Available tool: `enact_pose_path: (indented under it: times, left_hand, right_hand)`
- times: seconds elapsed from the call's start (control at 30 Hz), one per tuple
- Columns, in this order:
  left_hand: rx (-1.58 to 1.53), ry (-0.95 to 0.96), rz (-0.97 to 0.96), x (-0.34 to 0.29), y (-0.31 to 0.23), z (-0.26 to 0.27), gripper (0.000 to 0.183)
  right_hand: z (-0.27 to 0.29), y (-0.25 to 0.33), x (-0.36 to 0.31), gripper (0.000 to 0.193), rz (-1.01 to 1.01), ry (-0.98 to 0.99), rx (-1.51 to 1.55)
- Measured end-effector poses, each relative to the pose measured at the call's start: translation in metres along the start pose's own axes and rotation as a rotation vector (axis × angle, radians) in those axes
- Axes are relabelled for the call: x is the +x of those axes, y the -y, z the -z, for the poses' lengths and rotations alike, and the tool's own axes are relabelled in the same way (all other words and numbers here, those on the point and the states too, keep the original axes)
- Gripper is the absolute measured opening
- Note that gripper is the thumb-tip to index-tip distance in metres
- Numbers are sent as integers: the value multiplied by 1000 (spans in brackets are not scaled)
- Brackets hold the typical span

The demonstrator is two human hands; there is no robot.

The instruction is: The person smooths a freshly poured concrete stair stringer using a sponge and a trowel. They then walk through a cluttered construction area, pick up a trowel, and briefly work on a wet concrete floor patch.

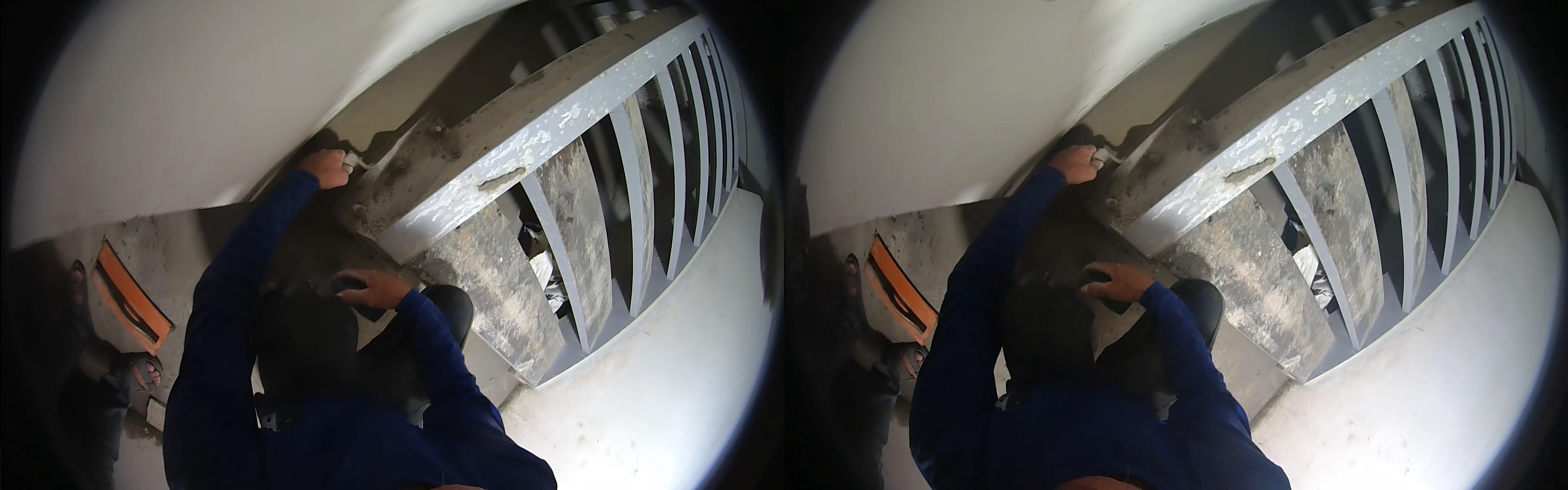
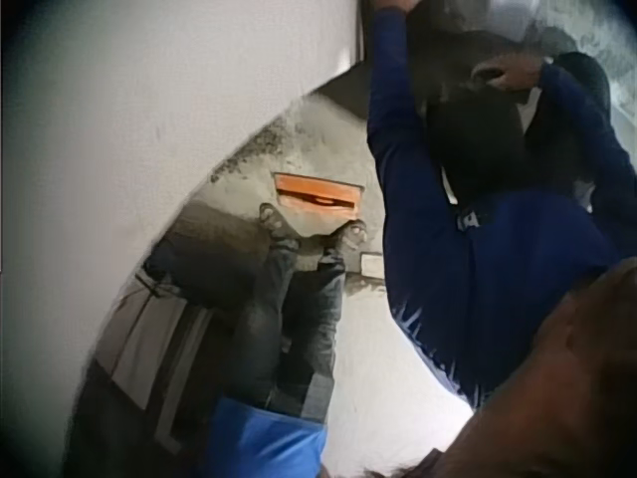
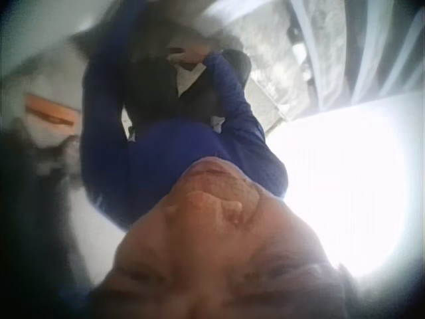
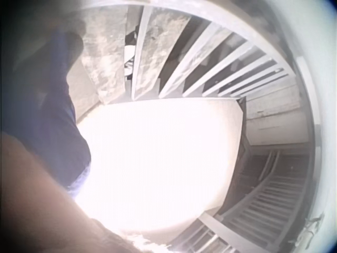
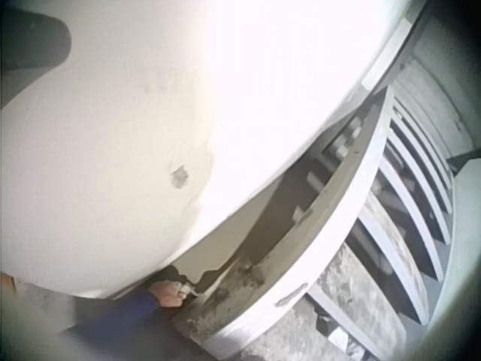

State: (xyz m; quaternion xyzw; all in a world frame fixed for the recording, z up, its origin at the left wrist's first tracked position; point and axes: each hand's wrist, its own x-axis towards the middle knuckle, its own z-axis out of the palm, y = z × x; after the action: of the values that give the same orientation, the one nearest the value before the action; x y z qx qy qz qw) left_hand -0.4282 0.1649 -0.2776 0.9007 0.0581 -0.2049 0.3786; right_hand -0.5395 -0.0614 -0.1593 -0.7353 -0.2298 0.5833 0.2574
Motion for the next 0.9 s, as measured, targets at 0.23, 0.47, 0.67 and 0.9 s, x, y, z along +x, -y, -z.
enact_pose_path:
  times: [0.23,0.47,0.67,0.9]
  left_hand:
    - [36,-6,-17,62,-39,13,36]
    - [43,85,50,101,-81,38,36]
    - [61,96,58,107,-84,40,35]
    - [94,7,-60,51,-28,12,38]
  right_hand:
    - [3,-9,2,54,72,-15,78]
    - [1,-15,3,46,41,10,118]
    - [0,-12,5,47,121,20,182]
    - [7,0,2,50,58,38,196]
